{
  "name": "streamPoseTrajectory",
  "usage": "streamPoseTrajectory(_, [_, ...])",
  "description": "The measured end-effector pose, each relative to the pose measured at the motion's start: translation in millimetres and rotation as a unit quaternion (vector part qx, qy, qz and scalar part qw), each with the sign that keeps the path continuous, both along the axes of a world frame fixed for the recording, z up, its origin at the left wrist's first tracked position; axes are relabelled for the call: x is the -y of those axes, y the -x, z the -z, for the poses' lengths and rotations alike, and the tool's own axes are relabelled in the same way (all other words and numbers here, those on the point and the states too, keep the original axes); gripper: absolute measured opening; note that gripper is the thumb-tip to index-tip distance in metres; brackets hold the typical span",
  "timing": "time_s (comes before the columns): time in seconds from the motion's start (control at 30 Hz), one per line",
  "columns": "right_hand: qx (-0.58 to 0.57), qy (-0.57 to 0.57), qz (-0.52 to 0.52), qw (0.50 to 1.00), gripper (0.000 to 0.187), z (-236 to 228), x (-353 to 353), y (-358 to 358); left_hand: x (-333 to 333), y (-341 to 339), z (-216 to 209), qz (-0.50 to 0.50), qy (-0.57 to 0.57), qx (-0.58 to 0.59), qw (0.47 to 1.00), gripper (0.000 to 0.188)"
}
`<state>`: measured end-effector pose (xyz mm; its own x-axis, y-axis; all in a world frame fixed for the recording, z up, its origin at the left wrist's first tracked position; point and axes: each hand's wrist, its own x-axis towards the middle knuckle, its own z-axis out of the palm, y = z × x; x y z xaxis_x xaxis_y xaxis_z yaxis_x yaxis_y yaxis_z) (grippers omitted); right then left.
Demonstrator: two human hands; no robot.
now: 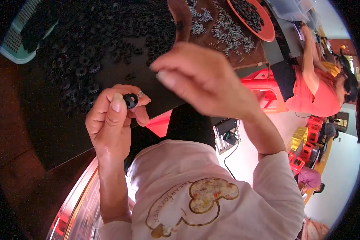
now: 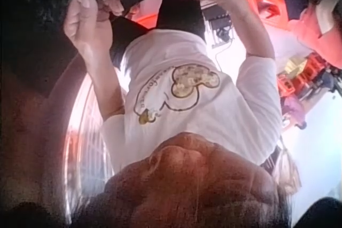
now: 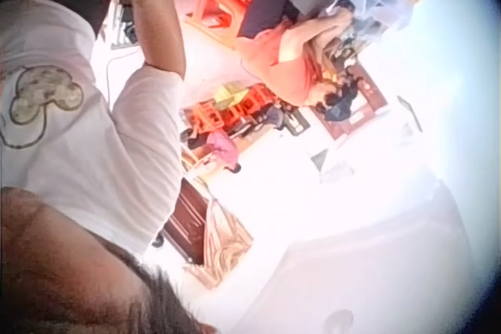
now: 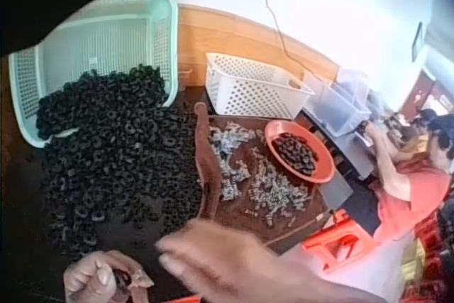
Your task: The recorder is manually assembling small black hair clips by inserting metal springs into the plastic components.
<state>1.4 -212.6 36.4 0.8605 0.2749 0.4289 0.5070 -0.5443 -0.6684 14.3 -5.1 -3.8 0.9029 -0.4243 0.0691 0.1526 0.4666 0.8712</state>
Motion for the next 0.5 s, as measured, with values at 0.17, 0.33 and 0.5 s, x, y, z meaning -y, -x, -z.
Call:
streamPoseTrajectory(0.17, [-0.004, -0.041, -0.058, 0.997, 0.009, 14.9, -28.3, -3.5, -0.6, 1.1, -1.5, -0.007, 0.01, -0.033, 0.999, 0.029])
streamPoseTrajectory(0.33, [-0.011, 0.01, -0.033, 0.999, 0.008, 6.5, -26.6, -1.0, -0.6, 0.3, -2.6, -0.003, 0.011, -0.041, 0.999, 0.031])
streamPoseTrajectory(0.5, [0.055, -0.101, -0.044, 0.992, 0.006, 7.6, -22.3, -8.7, -0.8, -0.6, -3.0, 0.014, 0.015, -0.041, 0.999, 0.031])
